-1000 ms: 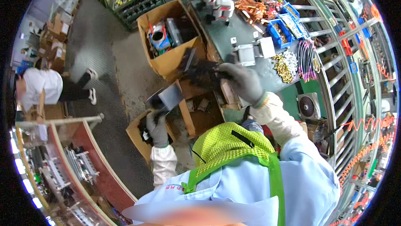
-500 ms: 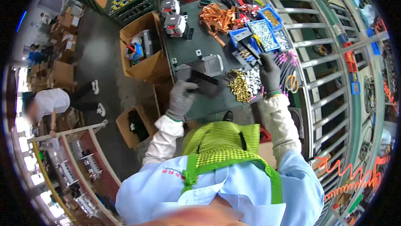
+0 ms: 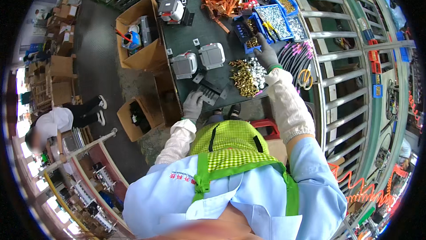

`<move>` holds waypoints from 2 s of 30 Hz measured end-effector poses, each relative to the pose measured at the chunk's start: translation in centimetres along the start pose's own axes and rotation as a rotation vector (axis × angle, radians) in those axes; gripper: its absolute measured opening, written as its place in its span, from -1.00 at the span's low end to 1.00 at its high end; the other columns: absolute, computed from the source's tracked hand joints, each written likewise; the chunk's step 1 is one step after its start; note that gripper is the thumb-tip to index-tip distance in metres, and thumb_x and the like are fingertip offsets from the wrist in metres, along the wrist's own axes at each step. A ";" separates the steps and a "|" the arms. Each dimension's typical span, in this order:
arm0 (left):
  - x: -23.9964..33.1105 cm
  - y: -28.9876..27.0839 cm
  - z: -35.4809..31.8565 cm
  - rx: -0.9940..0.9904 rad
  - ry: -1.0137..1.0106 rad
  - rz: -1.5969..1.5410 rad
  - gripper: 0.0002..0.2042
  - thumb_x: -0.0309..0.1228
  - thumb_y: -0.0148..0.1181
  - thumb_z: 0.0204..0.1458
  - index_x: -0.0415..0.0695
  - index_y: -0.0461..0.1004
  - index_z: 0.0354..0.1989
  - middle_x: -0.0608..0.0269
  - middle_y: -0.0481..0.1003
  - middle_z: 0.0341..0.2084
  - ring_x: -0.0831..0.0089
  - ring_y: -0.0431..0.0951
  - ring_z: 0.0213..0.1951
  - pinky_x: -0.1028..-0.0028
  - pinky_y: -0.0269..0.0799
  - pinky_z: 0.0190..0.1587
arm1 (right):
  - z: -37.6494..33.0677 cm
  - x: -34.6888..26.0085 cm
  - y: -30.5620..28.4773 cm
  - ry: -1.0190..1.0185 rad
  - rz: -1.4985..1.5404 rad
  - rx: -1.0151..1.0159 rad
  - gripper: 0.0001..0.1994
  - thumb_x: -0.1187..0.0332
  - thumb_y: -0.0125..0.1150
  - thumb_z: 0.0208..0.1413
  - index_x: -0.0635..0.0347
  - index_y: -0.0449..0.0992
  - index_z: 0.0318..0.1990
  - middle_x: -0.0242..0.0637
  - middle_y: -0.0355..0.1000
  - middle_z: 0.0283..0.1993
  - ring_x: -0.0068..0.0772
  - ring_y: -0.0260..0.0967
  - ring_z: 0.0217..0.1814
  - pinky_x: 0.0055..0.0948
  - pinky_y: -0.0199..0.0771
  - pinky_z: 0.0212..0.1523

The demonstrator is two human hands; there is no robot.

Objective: Assembling black plastic industrial components using a pneumatic screwdriver and organizing them into boxes.

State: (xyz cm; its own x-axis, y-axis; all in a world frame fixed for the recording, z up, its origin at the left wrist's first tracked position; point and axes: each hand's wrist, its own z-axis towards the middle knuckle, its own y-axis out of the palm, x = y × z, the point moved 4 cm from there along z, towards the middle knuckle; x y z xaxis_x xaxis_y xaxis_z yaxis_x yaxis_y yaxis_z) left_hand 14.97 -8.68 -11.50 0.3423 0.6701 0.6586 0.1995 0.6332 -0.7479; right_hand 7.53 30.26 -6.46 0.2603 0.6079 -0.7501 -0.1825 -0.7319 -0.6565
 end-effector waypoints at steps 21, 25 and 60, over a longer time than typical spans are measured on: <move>15.6 0.0 10.4 -1.056 0.571 0.048 -0.52 -0.11 0.19 0.06 -0.16 0.41 0.07 -0.07 0.52 -0.08 0.04 0.53 -0.03 0.22 0.44 -0.02 | -53.1 11.2 6.2 1.072 -0.083 -0.026 -0.55 0.09 0.15 0.08 0.13 0.52 0.07 -0.01 0.51 0.03 -0.04 0.47 0.09 -0.19 0.43 0.13; 21.5 3.2 9.5 -1.195 0.711 0.074 -0.51 -0.15 0.19 0.10 -0.20 0.38 0.13 -0.07 0.53 -0.08 0.06 0.55 -0.04 0.24 0.45 0.01 | -61.9 10.1 10.2 1.408 0.283 0.185 -0.59 0.14 0.12 0.08 0.13 0.54 0.03 0.00 0.51 0.02 -0.01 0.45 0.09 -0.18 0.41 0.13; 16.0 5.8 0.3 -0.519 0.402 0.384 -0.56 -0.20 0.22 0.02 -0.07 0.43 0.08 0.00 0.49 -0.06 0.04 0.50 -0.01 0.18 0.43 0.03 | -66.9 34.4 -15.7 0.642 0.034 1.273 -0.66 0.52 0.34 -0.01 0.19 0.44 -0.04 -0.51 0.32 -0.31 -0.63 0.28 -0.28 -0.59 0.32 -0.13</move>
State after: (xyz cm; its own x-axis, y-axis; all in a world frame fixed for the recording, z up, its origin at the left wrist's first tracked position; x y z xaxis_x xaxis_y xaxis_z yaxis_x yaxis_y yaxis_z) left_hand 21.31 5.84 -5.30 0.7631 0.5513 0.3372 0.3712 0.0532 -0.9270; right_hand 82.75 42.07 -16.66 0.5529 0.1020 -0.8270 -0.8210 0.2367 -0.5196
